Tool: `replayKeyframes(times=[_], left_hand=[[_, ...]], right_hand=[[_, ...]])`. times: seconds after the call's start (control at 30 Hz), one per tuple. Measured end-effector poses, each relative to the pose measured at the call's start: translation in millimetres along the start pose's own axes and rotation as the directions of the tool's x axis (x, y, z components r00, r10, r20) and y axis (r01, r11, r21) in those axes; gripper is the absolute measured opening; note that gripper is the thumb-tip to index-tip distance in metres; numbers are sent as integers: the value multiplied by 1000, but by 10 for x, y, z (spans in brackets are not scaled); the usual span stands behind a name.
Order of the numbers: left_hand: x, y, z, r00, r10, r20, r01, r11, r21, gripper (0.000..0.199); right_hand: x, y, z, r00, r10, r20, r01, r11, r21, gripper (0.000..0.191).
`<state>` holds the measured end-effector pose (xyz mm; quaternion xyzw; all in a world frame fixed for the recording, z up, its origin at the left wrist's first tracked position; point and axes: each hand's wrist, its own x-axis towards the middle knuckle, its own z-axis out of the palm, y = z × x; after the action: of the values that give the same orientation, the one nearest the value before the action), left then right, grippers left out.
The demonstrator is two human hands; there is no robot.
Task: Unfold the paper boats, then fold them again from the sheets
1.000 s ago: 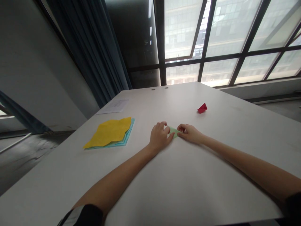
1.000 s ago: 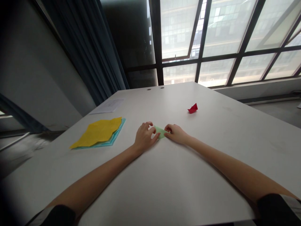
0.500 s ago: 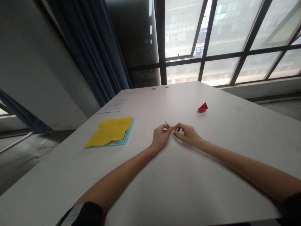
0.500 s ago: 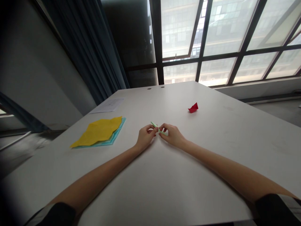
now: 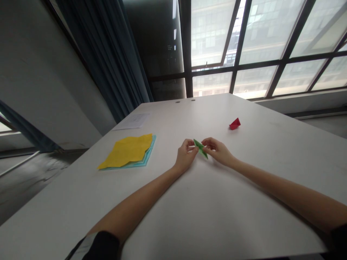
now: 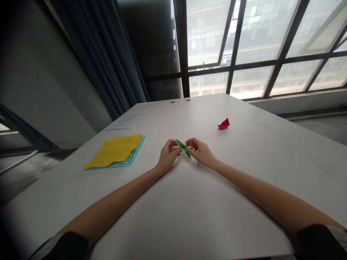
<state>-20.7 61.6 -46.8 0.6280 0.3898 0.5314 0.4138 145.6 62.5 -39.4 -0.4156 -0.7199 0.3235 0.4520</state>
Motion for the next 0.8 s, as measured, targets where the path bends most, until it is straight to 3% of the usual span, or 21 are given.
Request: replayKeyframes(times=[0.33, 0.53, 0.67, 0.8], left_hand=[[2, -59, -12, 993, 76, 85, -79, 996, 35, 14], [10, -60, -39, 981, 87, 173, -121, 973, 195, 22], [5, -38, -75, 943, 108, 314, -245, 863, 442, 26], [-3, -35, -108, 896, 158, 415, -411, 649, 641, 28]], right_hand=[[16, 59, -11, 999, 47, -3, -47, 995, 88, 19], [13, 71, -66, 996, -4, 94, 9, 998, -54, 17], [-2, 105, -113, 984, -101, 147, 140, 947, -290, 21], [-4, 177, -139, 960, -162, 227, 244, 883, -401, 27]])
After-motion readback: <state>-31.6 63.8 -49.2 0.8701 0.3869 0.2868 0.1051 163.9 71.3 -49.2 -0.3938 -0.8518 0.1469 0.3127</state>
